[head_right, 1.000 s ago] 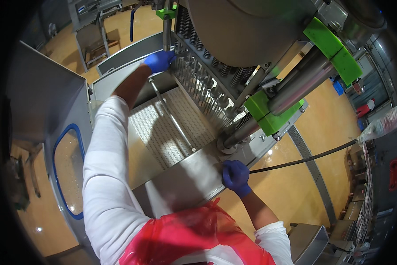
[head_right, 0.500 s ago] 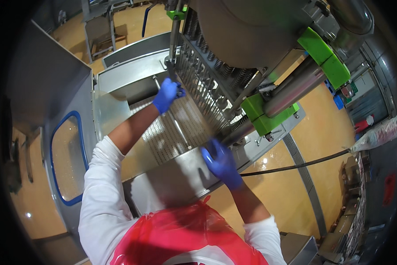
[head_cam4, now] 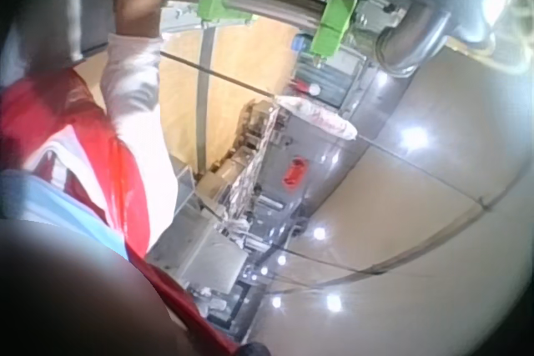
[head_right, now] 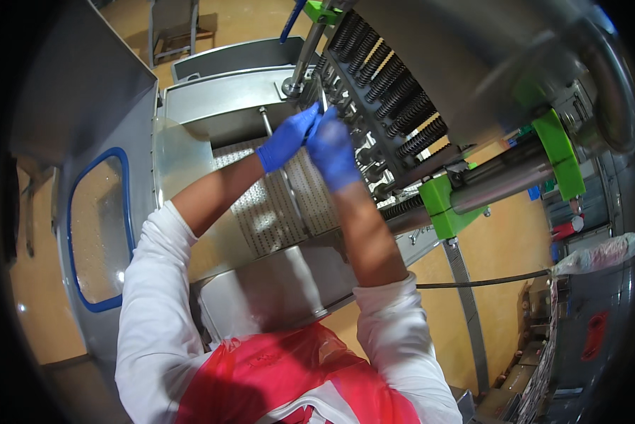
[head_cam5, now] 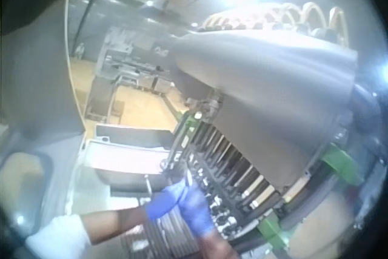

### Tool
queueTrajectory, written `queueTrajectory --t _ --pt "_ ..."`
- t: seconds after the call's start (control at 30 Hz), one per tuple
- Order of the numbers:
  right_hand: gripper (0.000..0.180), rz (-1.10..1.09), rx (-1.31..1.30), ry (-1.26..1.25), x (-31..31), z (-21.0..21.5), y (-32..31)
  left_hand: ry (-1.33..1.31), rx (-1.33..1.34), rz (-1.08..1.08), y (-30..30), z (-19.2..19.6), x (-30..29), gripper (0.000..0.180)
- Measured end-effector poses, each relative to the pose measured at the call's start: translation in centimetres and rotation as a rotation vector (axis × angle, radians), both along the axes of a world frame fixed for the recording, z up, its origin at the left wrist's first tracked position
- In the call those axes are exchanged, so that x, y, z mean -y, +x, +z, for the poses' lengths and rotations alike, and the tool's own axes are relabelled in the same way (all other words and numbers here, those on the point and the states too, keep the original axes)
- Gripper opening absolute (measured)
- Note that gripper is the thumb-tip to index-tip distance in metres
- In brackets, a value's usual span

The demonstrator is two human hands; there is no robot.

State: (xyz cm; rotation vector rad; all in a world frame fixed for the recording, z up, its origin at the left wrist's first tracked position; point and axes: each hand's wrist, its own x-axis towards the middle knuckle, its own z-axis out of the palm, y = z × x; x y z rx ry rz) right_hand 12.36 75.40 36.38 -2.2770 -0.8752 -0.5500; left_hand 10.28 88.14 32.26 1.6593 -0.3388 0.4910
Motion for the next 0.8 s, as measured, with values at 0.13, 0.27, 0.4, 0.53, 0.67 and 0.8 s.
queueTrajectory --t 0.13,0.27,0.4,0.53,0.67,0.8 --pt "0.024 -0.103 0.265 -0.021 -2.8 6.0 0.1 0.475 -0.423 -0.030 -0.2 -3.2 -3.9 0.045" --pt "0.020 -0.212 0.273 -0.166 -3.1 3.3 2.3 1.367 -0.471 -0.073 -1.4 -8.4 -3.2 0.050" --pt "0.022 -0.228 0.219 -0.518 -1.0 1.0 5.1 1.380 -0.492 -0.058 -0.8 -8.4 -2.2 0.053" --pt "0.025 -0.317 0.165 -0.084 -4.7 3.2 2.7 1.457 -0.595 -0.072 -0.7 -8.5 -2.5 0.050" --pt "0.018 -0.185 0.479 -0.823 -0.8 0.9 7.1 1.481 -0.563 -0.123 -0.1 -7.7 -1.4 0.050" --pt "0.024 -0.293 0.243 -0.503 -5.1 5.2 3.5 1.463 -0.600 -0.095 -0.5 -8.7 -2.7 0.050"
